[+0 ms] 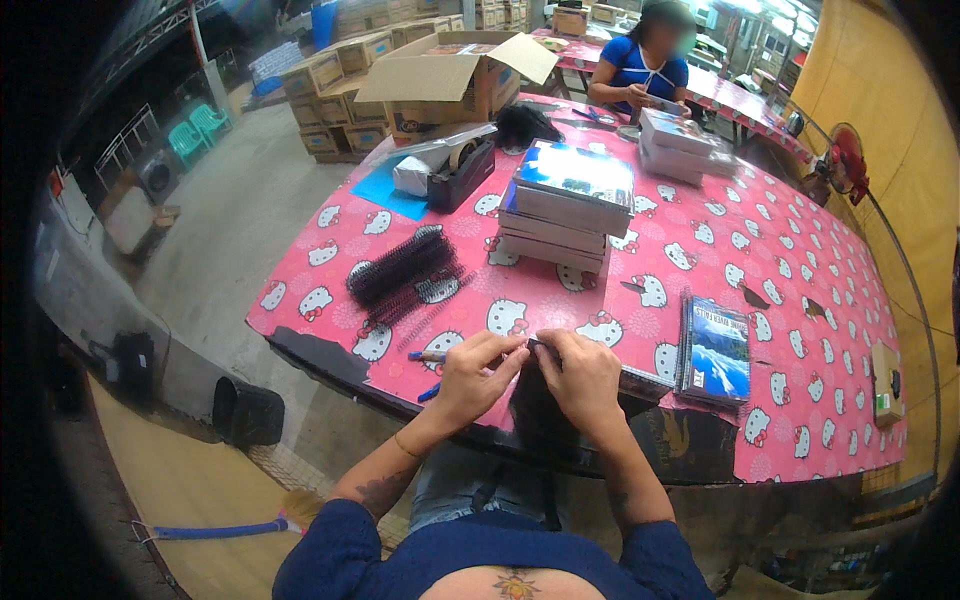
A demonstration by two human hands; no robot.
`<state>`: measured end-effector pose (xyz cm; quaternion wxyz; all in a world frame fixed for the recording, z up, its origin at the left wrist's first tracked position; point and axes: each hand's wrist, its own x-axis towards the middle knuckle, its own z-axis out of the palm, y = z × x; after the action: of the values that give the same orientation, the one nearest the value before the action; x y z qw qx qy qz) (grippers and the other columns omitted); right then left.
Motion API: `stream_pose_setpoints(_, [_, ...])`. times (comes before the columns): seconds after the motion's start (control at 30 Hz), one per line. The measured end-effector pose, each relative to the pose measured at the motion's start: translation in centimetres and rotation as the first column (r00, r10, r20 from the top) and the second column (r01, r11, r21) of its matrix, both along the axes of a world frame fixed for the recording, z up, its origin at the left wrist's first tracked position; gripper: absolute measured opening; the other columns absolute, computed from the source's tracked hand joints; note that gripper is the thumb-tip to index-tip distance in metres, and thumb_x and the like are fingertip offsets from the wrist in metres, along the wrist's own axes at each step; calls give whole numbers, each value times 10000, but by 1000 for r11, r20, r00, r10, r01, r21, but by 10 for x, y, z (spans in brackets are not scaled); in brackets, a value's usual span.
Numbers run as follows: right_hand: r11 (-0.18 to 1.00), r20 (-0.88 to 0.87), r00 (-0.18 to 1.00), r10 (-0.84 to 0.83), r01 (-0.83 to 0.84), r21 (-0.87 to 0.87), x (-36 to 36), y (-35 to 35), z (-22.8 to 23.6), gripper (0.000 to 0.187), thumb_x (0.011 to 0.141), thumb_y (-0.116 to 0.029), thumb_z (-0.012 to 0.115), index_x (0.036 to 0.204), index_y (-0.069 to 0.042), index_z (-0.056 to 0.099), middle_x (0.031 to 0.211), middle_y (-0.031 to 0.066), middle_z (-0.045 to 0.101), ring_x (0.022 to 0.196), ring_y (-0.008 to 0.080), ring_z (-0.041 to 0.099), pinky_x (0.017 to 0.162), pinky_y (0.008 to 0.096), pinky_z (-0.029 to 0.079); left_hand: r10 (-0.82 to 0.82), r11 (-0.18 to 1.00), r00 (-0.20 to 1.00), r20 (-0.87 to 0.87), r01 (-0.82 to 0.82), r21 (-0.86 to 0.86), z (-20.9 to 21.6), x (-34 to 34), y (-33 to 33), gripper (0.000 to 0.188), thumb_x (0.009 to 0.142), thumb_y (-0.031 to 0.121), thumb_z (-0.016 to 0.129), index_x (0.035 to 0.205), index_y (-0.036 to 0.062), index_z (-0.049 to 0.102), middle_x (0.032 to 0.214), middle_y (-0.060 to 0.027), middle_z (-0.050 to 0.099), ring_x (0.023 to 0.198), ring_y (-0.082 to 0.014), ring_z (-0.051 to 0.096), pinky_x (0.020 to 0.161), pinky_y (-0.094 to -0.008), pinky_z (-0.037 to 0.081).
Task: The person assembles items using spiral binding and shears, handling notebooks and tools on a table.
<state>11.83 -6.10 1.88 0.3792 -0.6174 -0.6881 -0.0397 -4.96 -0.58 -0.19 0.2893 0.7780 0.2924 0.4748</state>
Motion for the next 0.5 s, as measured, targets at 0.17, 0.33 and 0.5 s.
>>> stream_pose_setpoints(0.17, [1000, -8, 1000, -20, 20, -20, 0, 0, 0, 132, 876, -208, 686, 958, -104, 693, 844, 88, 705, 760, 281, 684, 691, 412, 506, 96, 994, 995, -22, -97, -56, -3, 6, -1, 146, 904, 105, 709, 1013, 10, 728, 831, -104, 685, 680, -153, 657, 602, -282, 520])
stream_pose_setpoints(0.33, [1000, 17, 1000, -16, 16, -1, 1, 1, 0, 128, 876, -210, 686, 952, -108, 693, 832, 87, 699, 762, 283, 683, 699, 415, 508, 80, 997, 987, -138, -81, -6, 1, 5, 5, 161, 907, 127, 705, 998, -6, 714, 834, -128, 690, 676, -189, 661, 611, -301, 516])
stream_pose_setpoints(0.5, [1000, 5, 1000, 11, -11, 7, 0, -2, 0, 125, 876, -210, 684, 944, -106, 688, 823, 84, 693, 759, 288, 678, 710, 422, 509, 67, 997, 986, -150, -72, -29, 4, 2, 9, 187, 908, 165, 703, 984, -5, 708, 832, -131, 699, 671, -216, 663, 610, -322, 515])
